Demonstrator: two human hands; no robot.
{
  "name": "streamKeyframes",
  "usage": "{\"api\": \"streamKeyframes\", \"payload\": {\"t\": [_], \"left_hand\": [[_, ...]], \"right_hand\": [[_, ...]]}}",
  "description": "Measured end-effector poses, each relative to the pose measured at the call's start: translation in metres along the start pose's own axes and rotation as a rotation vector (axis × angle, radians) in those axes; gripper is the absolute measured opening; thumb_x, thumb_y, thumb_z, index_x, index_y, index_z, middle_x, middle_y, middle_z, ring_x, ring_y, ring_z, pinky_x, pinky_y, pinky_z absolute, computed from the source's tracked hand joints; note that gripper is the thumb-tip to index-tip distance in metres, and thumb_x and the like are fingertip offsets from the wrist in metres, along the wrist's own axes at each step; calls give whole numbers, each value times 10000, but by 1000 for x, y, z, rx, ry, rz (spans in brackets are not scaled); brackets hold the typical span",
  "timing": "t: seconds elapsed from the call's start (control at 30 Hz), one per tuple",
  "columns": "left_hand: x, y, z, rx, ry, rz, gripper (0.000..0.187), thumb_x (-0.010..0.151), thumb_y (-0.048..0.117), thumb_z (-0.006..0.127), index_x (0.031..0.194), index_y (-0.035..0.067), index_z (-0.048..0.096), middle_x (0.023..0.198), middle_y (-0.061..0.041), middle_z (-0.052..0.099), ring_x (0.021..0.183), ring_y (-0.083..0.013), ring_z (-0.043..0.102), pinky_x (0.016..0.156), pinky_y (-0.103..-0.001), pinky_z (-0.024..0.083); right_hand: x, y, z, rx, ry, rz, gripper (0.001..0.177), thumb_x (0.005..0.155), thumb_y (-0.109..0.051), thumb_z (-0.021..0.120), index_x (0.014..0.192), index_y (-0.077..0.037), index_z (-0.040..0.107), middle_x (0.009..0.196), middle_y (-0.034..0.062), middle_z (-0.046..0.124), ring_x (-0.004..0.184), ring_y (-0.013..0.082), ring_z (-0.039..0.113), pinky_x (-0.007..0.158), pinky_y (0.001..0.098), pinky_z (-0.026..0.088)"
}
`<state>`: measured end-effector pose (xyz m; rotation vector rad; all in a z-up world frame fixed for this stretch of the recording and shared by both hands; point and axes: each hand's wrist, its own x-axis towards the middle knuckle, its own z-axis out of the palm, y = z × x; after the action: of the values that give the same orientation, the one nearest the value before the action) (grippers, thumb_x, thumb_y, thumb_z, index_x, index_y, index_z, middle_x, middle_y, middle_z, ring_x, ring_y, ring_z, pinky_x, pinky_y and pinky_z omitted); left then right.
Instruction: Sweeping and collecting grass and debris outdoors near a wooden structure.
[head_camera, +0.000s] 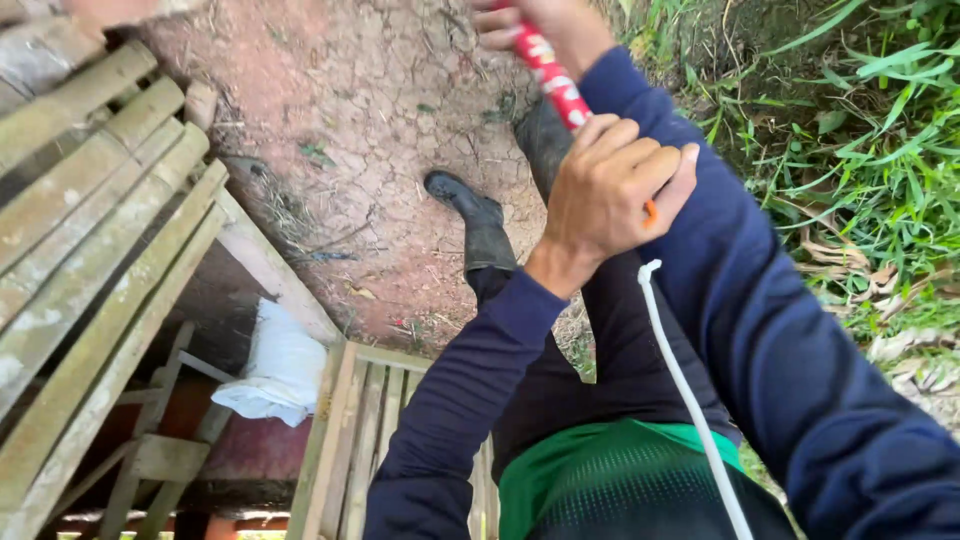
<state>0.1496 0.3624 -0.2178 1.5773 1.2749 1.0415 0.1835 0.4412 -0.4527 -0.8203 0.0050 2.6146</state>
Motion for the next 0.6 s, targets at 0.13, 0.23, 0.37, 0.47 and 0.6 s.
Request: {"api": "streamKeyframes", "payload": {"t": [0.13, 0.23, 0.37, 0.47, 0.6], "left_hand": [[-13, 48, -60, 342, 55, 53, 263, 914, 57, 769, 717, 91, 597, 690, -50, 535, 700, -254, 528, 784, -400, 430], [-52, 71, -110, 353, 55, 112, 283, 875, 19, 759, 676, 69, 566, 661, -58, 519, 658, -266, 502, 776, -416, 462], [-102, 87, -138, 158, 25, 126, 280, 881, -1, 731, 677, 61, 551, 695, -54, 577, 674, -255, 546, 788, -418, 486], [-132, 94, -137, 39, 33, 92, 327, 859, -12, 729, 632, 61, 506, 641, -63, 504, 643, -267, 514, 770, -415, 491], [-176, 101, -121, -104, 49, 48, 303, 899, 40, 762, 675, 69, 561, 647, -53, 509, 643, -254, 522, 765, -399, 478]], "right_hand": [[47, 37, 144, -77, -148, 30, 109, 1080, -138, 617, 1060, -120, 511, 722, -4, 467, 457, 91, 372, 422, 294, 342], [20, 53, 224, -146, 86, -116, 433, 1007, -101, 593, 1427, -192, 531, 701, 13, 538, 422, 97, 418, 377, 303, 371], [-23, 77, 215, -160, 187, -142, 548, 1035, -95, 580, 1549, -168, 405, 677, -1, 476, 416, 102, 436, 379, 306, 395], [-58, 103, 179, -217, 358, -170, 557, 1030, -76, 547, 1535, -229, 370, 649, -11, 455, 424, 109, 443, 392, 295, 390], [-96, 154, 111, -58, 454, -93, 222, 1042, -78, 506, 1234, -183, 472, 660, -26, 400, 443, 103, 388, 390, 279, 339]]}}
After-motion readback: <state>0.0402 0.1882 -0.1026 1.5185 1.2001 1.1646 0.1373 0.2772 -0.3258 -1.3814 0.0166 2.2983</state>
